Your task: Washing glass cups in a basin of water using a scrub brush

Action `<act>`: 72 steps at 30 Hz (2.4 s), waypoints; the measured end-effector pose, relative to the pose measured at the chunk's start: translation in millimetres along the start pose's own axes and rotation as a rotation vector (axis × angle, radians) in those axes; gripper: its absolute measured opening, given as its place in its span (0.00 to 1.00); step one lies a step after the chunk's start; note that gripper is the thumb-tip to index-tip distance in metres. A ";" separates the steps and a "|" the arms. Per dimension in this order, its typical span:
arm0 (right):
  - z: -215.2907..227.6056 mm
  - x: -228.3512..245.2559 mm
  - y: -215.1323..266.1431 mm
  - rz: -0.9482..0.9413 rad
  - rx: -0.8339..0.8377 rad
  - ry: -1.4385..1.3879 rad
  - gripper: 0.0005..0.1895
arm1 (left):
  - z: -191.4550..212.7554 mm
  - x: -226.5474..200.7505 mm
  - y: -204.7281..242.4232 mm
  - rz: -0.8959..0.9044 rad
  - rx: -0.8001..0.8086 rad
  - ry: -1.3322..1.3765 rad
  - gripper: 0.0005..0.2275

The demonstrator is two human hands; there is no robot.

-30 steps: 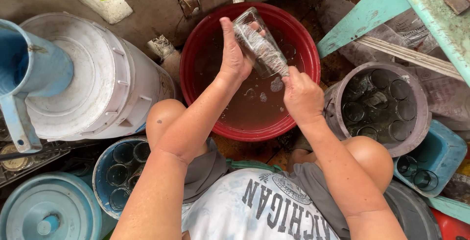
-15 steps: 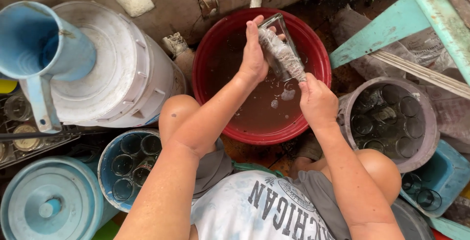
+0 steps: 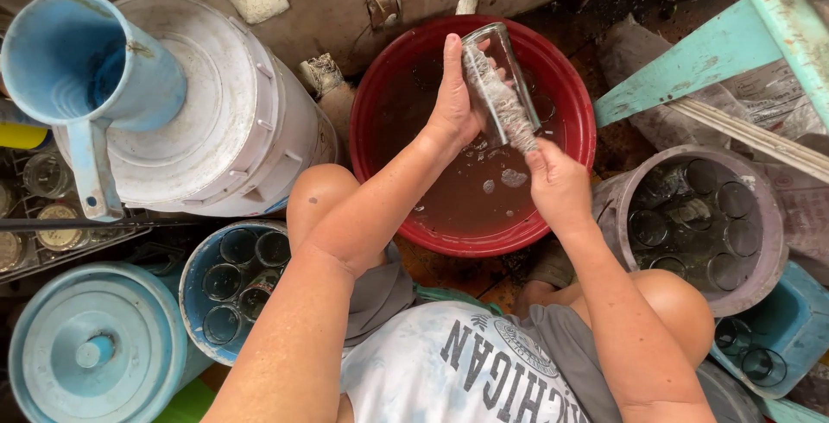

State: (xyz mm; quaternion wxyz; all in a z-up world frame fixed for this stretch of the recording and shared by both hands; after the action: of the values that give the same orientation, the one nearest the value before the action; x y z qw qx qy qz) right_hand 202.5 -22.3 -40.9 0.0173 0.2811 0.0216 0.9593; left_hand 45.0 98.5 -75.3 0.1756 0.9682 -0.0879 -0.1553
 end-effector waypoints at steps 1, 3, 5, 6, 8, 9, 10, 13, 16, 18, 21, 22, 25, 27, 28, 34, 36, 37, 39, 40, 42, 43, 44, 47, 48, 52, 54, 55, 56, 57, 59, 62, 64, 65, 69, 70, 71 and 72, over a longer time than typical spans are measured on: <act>-8.1 -5.5 -0.2 -0.004 0.003 -0.005 0.20 | 1.1 0.6 1.7 0.002 -0.004 -0.005 0.33; 10.2 19.8 12.7 0.261 -0.455 0.640 0.07 | 0.6 -0.9 4.2 -0.049 0.016 0.041 0.32; 3.7 22.0 7.5 0.227 -0.291 0.402 0.09 | 2.4 -1.2 5.1 -0.035 -0.008 0.019 0.34; -6.6 21.6 2.7 0.196 -0.133 0.161 0.15 | 3.2 -2.2 4.6 -0.026 -0.026 -0.005 0.38; -30.4 8.7 0.9 -0.059 0.210 -0.406 0.18 | -3.0 -3.9 2.4 0.013 0.048 -0.005 0.35; -61.4 13.3 16.4 -0.319 0.551 -0.969 0.23 | -10.2 -2.9 2.6 0.050 0.126 -0.004 0.34; -60.1 13.6 17.1 -0.317 0.549 -0.971 0.23 | -12.1 -2.8 3.8 0.050 0.127 -0.007 0.34; -61.3 17.0 19.9 -0.332 0.594 -1.065 0.22 | -19.2 -2.9 7.5 0.031 0.143 -0.108 0.35; -36.5 -8.4 1.7 -0.202 0.267 -0.503 0.17 | -14.5 4.6 11.2 0.055 0.075 -0.062 0.37; 2.0 1.1 -2.8 0.106 -0.181 0.389 0.08 | -4.3 11.6 14.5 0.050 -0.028 0.042 0.37; 4.7 12.1 3.8 0.254 -0.411 0.527 0.08 | 5.0 18.2 11.8 0.061 0.011 0.010 0.36; 6.2 17.0 6.0 0.248 -0.412 0.536 0.08 | -1.4 15.7 14.5 0.071 0.015 0.014 0.36; -41.0 -11.7 3.1 -0.149 0.216 -0.371 0.17 | -3.9 -3.6 17.0 0.027 -0.087 -0.084 0.46; -59.0 -0.4 20.2 -0.280 0.494 -0.782 0.19 | -14.8 -21.6 12.5 -0.044 0.011 -0.074 0.39; -56.3 -1.5 19.1 -0.280 0.489 -0.784 0.19 | -15.7 -23.1 13.4 -0.041 0.015 -0.076 0.39; 22.5 25.9 5.4 0.336 -0.455 0.524 0.09 | -10.4 -10.2 22.1 -0.007 -0.035 -0.070 0.39; 22.9 19.6 7.3 0.281 -0.604 0.719 0.16 | -9.4 -3.0 21.2 0.021 -0.015 -0.064 0.37; 24.0 29.6 13.1 0.282 -0.602 0.722 0.16 | -6.7 -3.4 19.6 0.021 -0.017 -0.061 0.37; -14.1 11.1 -0.8 0.051 0.012 -0.221 0.22 | -22.9 -12.4 13.2 -0.046 0.155 0.007 0.39; -18.3 8.5 0.4 0.053 0.015 -0.220 0.22 | -27.7 -18.3 15.3 -0.048 0.154 0.009 0.39; -69.6 -6.6 14.4 -0.203 0.409 -0.730 0.18 | -29.9 -33.3 19.9 -0.090 0.092 0.014 0.37; -68.9 -8.2 14.9 -0.206 0.413 -0.732 0.18 | -24.7 -34.1 21.0 -0.090 0.087 0.012 0.37; -45.3 -8.6 4.1 -0.075 0.224 -0.456 0.17 | -32.1 -35.3 20.0 -0.094 0.170 0.041 0.34; 17.4 12.2 -1.9 0.198 -0.309 0.297 0.15 | -34.0 -28.5 18.2 -0.078 0.190 0.078 0.32; 34.5 38.2 13.2 0.339 -0.644 0.770 0.16 | -26.5 -23.6 17.0 -0.053 0.122 0.083 0.32; 8.4 29.7 8.5 0.287 -0.534 0.675 0.19 | -32.0 -25.8 21.6 -0.035 0.081 0.036 0.33; -27.3 15.3 4.0 0.089 0.011 -0.269 0.17 | -40.9 -31.0 23.6 -0.065 0.168 0.015 0.33; -28.1 13.7 6.0 0.087 0.015 -0.269 0.17 | -39.2 -34.3 22.4 -0.064 0.164 0.015 0.33; -53.9 5.2 10.4 -0.066 0.262 -0.603 0.18 | -42.8 -41.1 22.1 -0.101 0.200 -0.028 0.33; -77.9 5.8 22.8 -0.227 0.512 -0.931 0.21 | -47.1 -47.5 22.6 -0.137 0.236 -0.072 0.34; -55.6 -1.8 10.3 -0.138 0.351 -0.663 0.19 | -38.7 -42.9 18.3 -0.120 0.202 -0.066 0.34; 2.4 9.8 -7.2 0.129 -0.093 0.026 0.11 | -22.6 -28.5 8.4 -0.107 0.169 -0.027 0.34; 19.3 35.4 1.0 0.314 -0.372 0.442 0.06 | -16.7 -20.7 5.5 -0.104 0.173 -0.001 0.33; 18.0 37.1 4.0 0.293 -0.417 0.502 0.08 | -22.4 -18.1 6.8 -0.097 0.227 0.037 0.32; -32.3 13.4 5.7 -0.070 0.142 -0.329 0.19 | -17.8 -18.7 18.7 -0.050 0.008 -0.135 0.47; -31.1 8.3 5.0 -0.070 0.146 -0.330 0.19 | -12.6 -20.1 15.5 -0.050 0.005 -0.135 0.47; -54.1 5.7 11.6 -0.169 0.390 -0.714 0.20 | -16.5 -19.5 13.0 -0.039 0.092 -0.086 0.45; -70.3 11.7 21.9 -0.272 0.627 -1.098 0.22 | -23.1 -18.1 9.8 -0.023 0.184 -0.039 0.42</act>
State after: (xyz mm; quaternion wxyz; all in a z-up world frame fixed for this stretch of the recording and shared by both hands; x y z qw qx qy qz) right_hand 154.2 -45.8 -92.6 0.0643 0.7175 0.3241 0.6132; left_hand 34.6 100.8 -46.2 0.0822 0.9779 -0.0943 -0.1676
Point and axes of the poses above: each hand's wrist, its own y-axis away from the middle knuckle, its own z-axis out of the back of the hand, x = y × z, the point moved 10 cm from there along -y, towards the middle knuckle, and after that the axes turned 11 degrees about y, right-handed, at the moved point
